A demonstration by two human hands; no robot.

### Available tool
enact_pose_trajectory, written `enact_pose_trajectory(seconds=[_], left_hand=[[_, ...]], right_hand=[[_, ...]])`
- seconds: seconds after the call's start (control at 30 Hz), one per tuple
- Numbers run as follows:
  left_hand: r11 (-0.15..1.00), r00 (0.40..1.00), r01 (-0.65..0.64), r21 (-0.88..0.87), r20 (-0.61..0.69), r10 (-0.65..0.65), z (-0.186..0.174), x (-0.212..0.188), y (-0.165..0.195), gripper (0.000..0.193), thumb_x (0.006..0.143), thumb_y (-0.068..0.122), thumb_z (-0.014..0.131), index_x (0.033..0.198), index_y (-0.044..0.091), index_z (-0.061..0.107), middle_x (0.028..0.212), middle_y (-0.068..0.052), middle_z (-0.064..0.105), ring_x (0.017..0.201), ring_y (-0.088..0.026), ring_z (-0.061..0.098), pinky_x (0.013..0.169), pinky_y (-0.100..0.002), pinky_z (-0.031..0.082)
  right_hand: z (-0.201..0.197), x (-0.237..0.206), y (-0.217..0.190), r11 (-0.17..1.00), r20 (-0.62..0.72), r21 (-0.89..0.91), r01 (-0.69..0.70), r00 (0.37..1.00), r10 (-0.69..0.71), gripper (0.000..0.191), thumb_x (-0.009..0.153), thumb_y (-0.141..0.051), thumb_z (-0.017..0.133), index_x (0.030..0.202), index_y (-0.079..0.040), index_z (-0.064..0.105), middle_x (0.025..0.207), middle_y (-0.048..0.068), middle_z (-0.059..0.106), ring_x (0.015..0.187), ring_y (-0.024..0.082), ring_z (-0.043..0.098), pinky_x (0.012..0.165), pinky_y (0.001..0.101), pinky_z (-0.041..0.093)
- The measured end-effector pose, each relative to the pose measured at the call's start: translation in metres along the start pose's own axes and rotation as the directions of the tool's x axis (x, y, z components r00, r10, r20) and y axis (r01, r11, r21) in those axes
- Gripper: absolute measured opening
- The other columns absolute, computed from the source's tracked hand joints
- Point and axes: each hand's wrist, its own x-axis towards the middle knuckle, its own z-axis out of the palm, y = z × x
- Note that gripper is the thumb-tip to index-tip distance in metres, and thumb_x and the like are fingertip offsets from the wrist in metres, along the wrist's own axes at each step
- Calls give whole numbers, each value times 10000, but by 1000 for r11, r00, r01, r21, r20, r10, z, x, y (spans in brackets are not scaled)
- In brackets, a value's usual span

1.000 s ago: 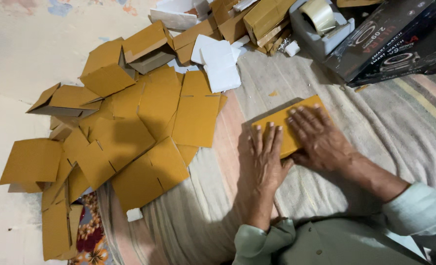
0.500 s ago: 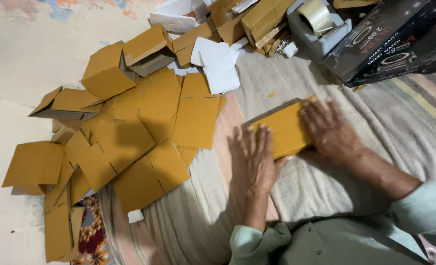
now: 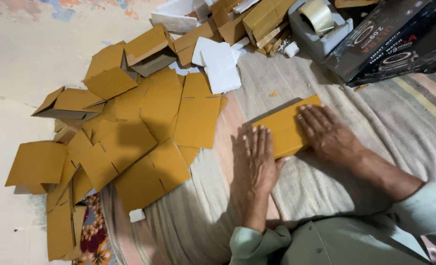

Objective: The person sits at a bed covered with flat pre-cut yellow cardboard boxes and folds them one at a time, pressing the sides and tucking flaps to form each box, then sets the folded box aside and picks up the next flat blank.

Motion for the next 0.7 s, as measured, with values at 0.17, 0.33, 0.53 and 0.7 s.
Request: enact_pose_trajectory(seconds=[0.17, 0.33, 0.53, 0.7], left_hand=[[984, 994, -45, 172, 103, 27, 10, 12, 17, 1008, 744, 261, 859, 1579, 54, 333, 1680, -116, 284, 1573, -276, 198, 1269, -574, 52], [1000, 1000, -19, 7, 12, 19, 6, -3, -5, 960, 795, 317, 843, 1565, 36, 342, 1675, -134, 287, 1575, -299, 197, 1268, -574, 68], [996, 1000, -23, 82, 23, 21, 3, -2, -5, 973, 778, 312, 856, 1553, 28, 340, 1662, -152, 280, 1565, -344, 183, 1258, -604, 70], [994, 996, -22, 106, 89, 12, 9, 8, 9, 988, 741, 269, 843, 1582, 77, 362, 1689, -116, 309, 1582, -329, 213, 1271, -544, 170]], right_hand=[[4, 10, -18, 997, 60, -13, 71, 996, -71, 975, 792, -557, 634, 1512, 46, 375, 1622, 242, 336, 1491, 371, 308, 1216, 480, 192], [-1, -3, 14, 995, 25, -29, 94, 995, -93, 900, 804, -485, 623, 1516, 20, 402, 1592, 214, 363, 1500, 323, 316, 1251, 456, 169], [0, 2, 6, 999, 35, -41, 15, 999, -13, 957, 778, -543, 649, 1501, 40, 417, 1597, 246, 388, 1464, 343, 334, 1215, 487, 192], [2, 9, -18, 993, 36, -26, 118, 993, -117, 943, 798, -537, 639, 1493, 60, 412, 1606, 236, 392, 1469, 337, 327, 1217, 491, 200]])
